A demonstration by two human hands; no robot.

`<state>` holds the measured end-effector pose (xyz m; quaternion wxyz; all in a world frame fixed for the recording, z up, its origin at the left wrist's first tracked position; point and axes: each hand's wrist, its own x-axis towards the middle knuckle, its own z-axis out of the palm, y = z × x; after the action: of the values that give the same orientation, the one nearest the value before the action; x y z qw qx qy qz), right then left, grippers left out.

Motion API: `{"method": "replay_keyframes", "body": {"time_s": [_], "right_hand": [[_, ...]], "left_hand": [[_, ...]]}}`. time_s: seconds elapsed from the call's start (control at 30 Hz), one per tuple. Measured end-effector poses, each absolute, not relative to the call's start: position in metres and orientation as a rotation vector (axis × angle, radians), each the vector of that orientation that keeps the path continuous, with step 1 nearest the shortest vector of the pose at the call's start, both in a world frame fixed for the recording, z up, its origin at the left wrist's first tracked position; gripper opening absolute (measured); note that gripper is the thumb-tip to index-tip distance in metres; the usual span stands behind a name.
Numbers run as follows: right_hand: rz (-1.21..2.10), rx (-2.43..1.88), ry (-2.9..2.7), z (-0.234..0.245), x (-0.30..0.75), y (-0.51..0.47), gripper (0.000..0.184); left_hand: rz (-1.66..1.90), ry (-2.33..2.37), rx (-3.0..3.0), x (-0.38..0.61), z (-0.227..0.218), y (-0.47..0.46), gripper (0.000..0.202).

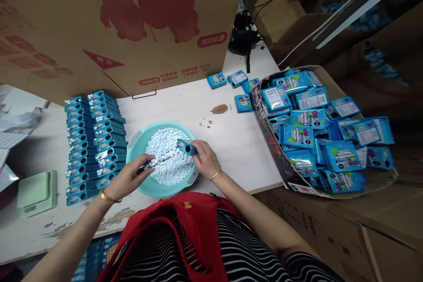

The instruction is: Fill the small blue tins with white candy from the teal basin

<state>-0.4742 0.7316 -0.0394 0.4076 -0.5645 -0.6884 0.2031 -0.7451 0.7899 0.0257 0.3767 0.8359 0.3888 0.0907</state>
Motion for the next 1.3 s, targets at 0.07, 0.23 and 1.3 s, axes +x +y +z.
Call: {"method": "replay_keyframes", "body": {"time_s": [0.07,0.23,1.3], "right_hand": [[0.503,-1.371,-1.795,-0.040,-0.481,0.732,0.046],[0.496,-1.310,-1.851,-0.044,-0.494,0.732,0.050],[0.631,-1.530,-1.530,-0.038,-0.464,0.729,0.035]], "left_hand": [[0.118,0.976,2.233,-0.740,0.047,0.794,0.024],[-0.268,1.049,2.532,-0.711,0.088,0.792,0.024],[0.097,1.159,2.059,-0.715,-0.100,0.756,0.032]]}}
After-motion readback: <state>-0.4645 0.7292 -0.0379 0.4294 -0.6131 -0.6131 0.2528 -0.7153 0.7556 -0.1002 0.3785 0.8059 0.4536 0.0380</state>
